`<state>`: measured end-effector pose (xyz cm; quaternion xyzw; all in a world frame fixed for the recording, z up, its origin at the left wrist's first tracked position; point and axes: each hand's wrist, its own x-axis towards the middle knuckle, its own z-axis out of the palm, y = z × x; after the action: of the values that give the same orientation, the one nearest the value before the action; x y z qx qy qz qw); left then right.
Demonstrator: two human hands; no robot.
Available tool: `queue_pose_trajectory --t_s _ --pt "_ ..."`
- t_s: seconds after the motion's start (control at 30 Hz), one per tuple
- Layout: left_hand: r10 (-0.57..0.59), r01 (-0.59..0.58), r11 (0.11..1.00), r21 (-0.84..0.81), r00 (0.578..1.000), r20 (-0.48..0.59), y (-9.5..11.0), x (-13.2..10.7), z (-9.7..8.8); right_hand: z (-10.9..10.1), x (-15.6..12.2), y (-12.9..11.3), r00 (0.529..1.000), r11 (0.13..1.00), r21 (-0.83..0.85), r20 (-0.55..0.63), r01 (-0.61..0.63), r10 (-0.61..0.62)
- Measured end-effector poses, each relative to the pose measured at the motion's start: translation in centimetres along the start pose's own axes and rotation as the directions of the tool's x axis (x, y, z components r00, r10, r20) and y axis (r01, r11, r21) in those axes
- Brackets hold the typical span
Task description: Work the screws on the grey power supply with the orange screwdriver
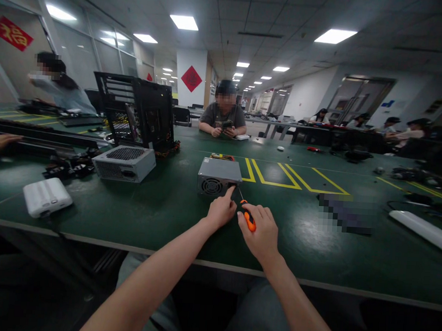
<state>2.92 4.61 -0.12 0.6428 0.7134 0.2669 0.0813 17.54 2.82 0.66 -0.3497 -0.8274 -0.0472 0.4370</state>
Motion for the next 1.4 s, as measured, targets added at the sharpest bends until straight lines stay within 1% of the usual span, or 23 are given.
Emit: queue_pose_trajectory --t_s 0.07,0.1,0.13,0.23,0.3,0.47,0.6,0.7,0.77,0.83,0.97,1.03,1.1,1.3,1.4 --pt "0.002 -0.002 1.0 0.002 1.0 -0.003 0.04 -0.04 -0.06 0.13 -0.05 0.09 0.999 0.999 0.027 -0.006 -0.044 0.044" --pt "0.0 0.0 1.0 0.006 1.0 -0.005 0.08 -0.05 -0.1 0.19 -0.07 0.11 0.999 0.999 0.029 -0.005 -0.046 0.046" --pt "-0.004 0.004 1.0 0.009 1.0 -0.005 0.13 -0.06 -0.14 0.22 -0.07 0.1 1.0 0.999 0.022 0.002 -0.03 0.03" --pt "-0.018 0.018 1.0 0.018 1.0 -0.001 0.31 -0.1 -0.29 0.16 0.04 -0.12 0.997 0.997 -0.039 0.044 0.067 -0.065" --pt "-0.027 0.027 0.999 0.02 1.0 0.005 0.42 -0.12 -0.39 0.02 0.16 -0.32 0.994 0.993 -0.069 0.068 0.093 -0.088" --pt "-0.033 0.033 0.999 -0.002 0.999 0.023 0.55 -0.21 -0.64 -0.16 0.26 -0.43 0.996 0.996 -0.05 0.054 0.08 -0.077" --pt "-0.029 0.029 1.0 0.005 0.999 0.018 0.57 -0.29 -0.72 -0.08 0.17 -0.21 1.0 0.999 -0.017 0.012 0.028 -0.027" --pt "-0.021 0.021 1.0 0.004 1.0 0.011 0.49 -0.24 -0.6 0.06 0.05 -0.07 1.0 1.0 0.008 0.001 -0.013 0.013" --pt "-0.015 0.015 1.0 0.003 1.0 0.001 0.41 -0.17 -0.48 0.16 -0.01 -0.01 1.0 1.0 0.004 0.013 0.002 -0.002" --pt "-0.017 0.017 1.0 0.007 1.0 -0.001 0.38 -0.11 -0.4 0.22 -0.03 0.01 0.999 0.999 -0.01 0.036 0.041 -0.041" --pt "-0.052 0.052 0.998 0.03 0.999 0.011 0.53 -0.1 -0.42 0.09 0.1 -0.16 0.995 0.996 -0.035 0.045 0.085 -0.083" --pt "-0.068 0.067 0.997 0.039 0.998 0.01 0.6 -0.14 -0.48 -0.03 0.18 -0.29 0.995 0.995 -0.038 0.045 0.087 -0.086" --pt "-0.059 0.058 0.998 0.03 0.998 0.009 0.6 -0.2 -0.52 -0.13 0.22 -0.35 0.996 0.996 -0.033 0.045 0.078 -0.076" --pt "-0.017 0.017 1.0 -0.012 1.0 0.005 0.34 -0.17 -0.31 0.11 0.01 -0.12 1.0 0.999 0.034 0.02 -0.004 0.003" --pt "-0.034 0.034 0.999 -0.001 0.999 -0.001 0.29 -0.02 -0.12 0.28 -0.06 -0.04 0.999 0.999 0.02 0.027 0.039 -0.04"
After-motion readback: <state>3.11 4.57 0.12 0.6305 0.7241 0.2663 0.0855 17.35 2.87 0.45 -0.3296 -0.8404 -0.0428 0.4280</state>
